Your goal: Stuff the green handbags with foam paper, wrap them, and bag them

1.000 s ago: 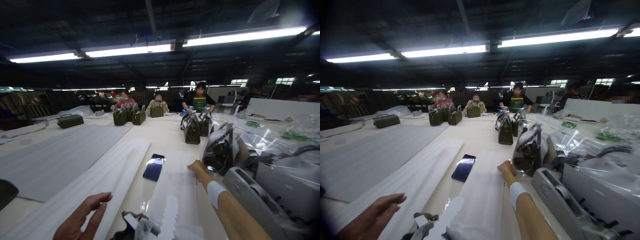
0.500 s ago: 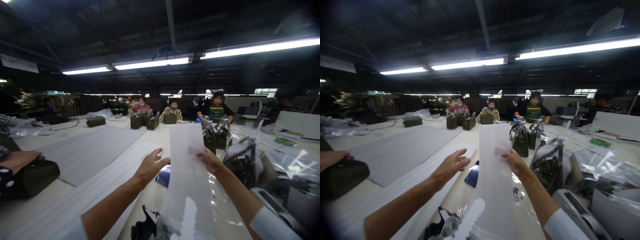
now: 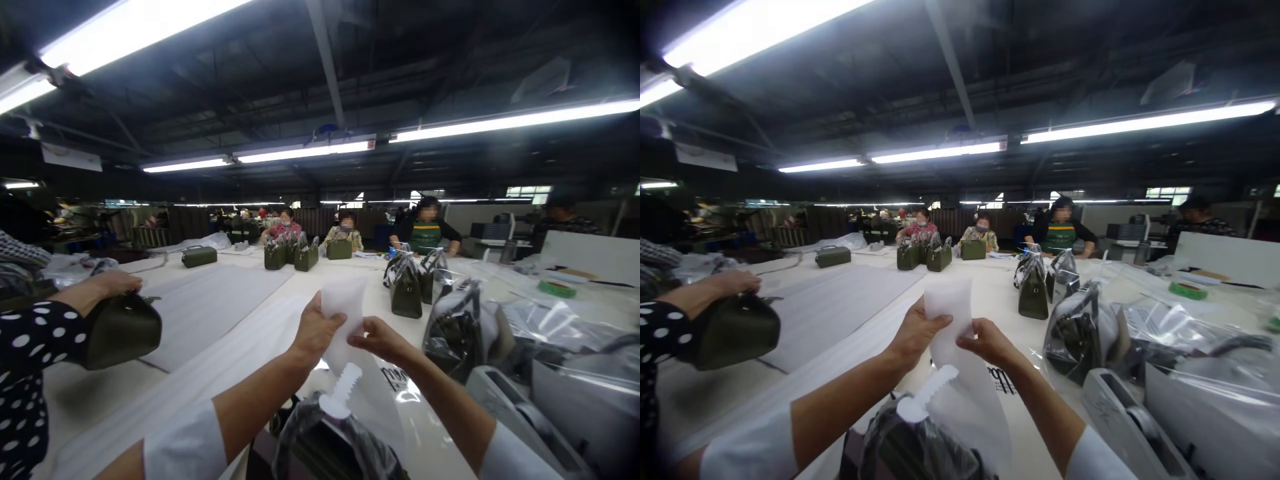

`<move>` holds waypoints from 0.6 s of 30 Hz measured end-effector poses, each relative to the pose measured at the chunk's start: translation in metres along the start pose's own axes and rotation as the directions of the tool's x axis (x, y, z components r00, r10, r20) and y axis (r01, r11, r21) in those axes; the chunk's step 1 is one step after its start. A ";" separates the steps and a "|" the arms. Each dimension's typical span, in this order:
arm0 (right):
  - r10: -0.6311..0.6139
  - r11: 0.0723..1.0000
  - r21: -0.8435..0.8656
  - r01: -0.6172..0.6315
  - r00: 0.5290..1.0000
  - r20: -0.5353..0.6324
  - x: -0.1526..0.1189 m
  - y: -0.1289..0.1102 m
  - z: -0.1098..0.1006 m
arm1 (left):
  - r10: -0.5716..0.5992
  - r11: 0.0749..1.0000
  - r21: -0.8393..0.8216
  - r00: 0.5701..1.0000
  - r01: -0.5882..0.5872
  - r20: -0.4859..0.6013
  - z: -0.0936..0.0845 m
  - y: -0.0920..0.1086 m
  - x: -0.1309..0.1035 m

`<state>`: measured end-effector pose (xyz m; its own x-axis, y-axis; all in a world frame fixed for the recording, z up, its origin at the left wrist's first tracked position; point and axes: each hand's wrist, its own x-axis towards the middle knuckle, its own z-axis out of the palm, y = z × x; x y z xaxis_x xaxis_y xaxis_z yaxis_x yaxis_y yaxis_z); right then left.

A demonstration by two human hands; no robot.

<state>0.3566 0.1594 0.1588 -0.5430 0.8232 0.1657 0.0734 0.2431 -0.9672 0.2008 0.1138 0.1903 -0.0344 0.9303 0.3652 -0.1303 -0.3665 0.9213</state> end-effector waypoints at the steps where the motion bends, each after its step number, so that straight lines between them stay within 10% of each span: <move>1: -0.007 0.999 -0.052 0.006 1.000 -0.029 -0.004 -0.003 -0.001 | 0.005 1.000 -0.004 1.000 -0.005 0.007 0.000 0.000 -0.004; 8: -0.131 0.991 -0.039 0.131 0.991 0.001 -0.029 -0.046 0.000 | 0.051 0.997 0.046 0.996 -0.055 0.068 0.010 0.012 -0.018; 13: -0.187 0.982 -0.021 0.188 0.981 0.048 -0.032 -0.032 -0.007 | 0.162 0.974 0.160 0.987 -0.158 -0.009 0.005 0.045 -0.033; 18: -0.186 0.955 -0.221 0.200 0.979 0.082 -0.056 0.001 -0.021 | 0.568 0.651 0.632 0.822 -0.420 -0.038 -0.029 0.055 -0.114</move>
<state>0.4044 0.1244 0.1527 -0.6142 0.7185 0.3264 0.1460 0.5099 -0.8478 0.1693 -0.0119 0.1958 -0.1403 0.5575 0.8183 0.5557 -0.6397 0.5311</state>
